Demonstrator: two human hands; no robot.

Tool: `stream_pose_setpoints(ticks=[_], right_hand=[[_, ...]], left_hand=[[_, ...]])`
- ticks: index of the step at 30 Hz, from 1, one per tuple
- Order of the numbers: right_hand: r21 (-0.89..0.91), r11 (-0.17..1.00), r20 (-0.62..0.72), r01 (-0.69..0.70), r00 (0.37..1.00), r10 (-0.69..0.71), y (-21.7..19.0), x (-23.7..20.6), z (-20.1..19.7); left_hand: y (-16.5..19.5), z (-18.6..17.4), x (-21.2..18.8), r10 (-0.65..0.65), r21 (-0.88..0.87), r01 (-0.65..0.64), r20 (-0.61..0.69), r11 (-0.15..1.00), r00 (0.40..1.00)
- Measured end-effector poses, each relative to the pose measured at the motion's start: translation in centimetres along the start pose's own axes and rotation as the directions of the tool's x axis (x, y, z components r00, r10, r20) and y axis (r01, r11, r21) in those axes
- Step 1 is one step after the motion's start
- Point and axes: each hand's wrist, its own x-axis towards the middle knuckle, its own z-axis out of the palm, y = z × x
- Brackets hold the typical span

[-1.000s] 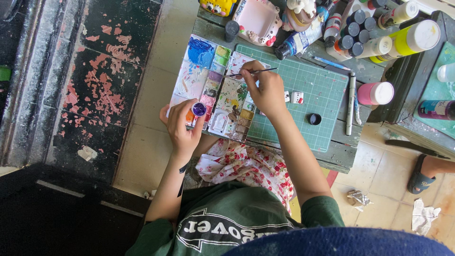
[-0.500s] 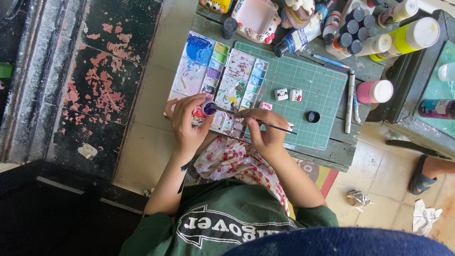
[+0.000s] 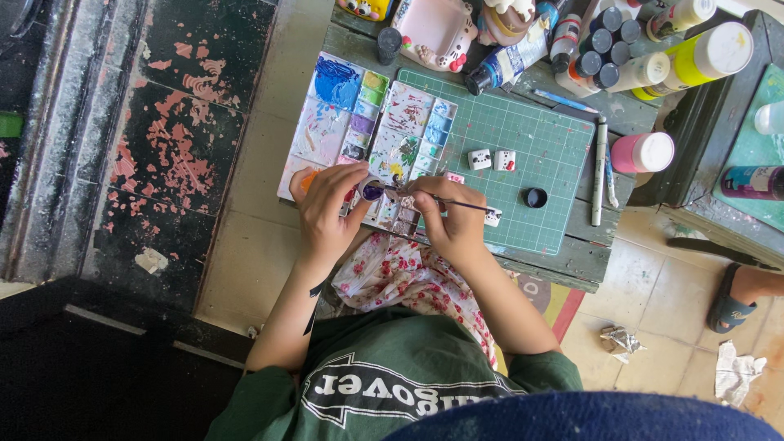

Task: The person sits at a craft worktable painting small white cat-shaped figurines. They pick up paint bottles, open them, dip a brush into a paint palette, and apply paint to the figurines on a cutting mat, repeating with different colors.

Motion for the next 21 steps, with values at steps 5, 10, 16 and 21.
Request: stream_pose_setpoints(ticks=[5, 10, 16, 21], right_hand=[[0.241, 0.964, 0.003, -0.112, 0.993, 0.115, 1.5, -1.1, 0.7], [0.539, 0.815, 0.034, -0.213, 0.972, 0.232, 3.1, -1.8, 1.3], [0.653, 0.716, 0.025, -0.247, 0.952, 0.305, 4.4, -2.8, 1.9], [0.669, 0.698, 0.010, -0.256, 0.942, 0.336, 5.0, -3.4, 1.6]], left_hand=[[0.2, 0.0, -0.1, -0.014, 0.002, 0.014, 0.009, 1.000, 1.000], [0.4, 0.2, -0.3, -0.020, -0.028, 0.020, 0.007, 0.999, 1.000], [0.4, 0.5, -0.3, -0.007, -0.052, 0.007, 0.005, 0.999, 1.000], [0.6, 0.4, -0.3, -0.029, -0.061, 0.030, 0.021, 0.998, 0.999]])
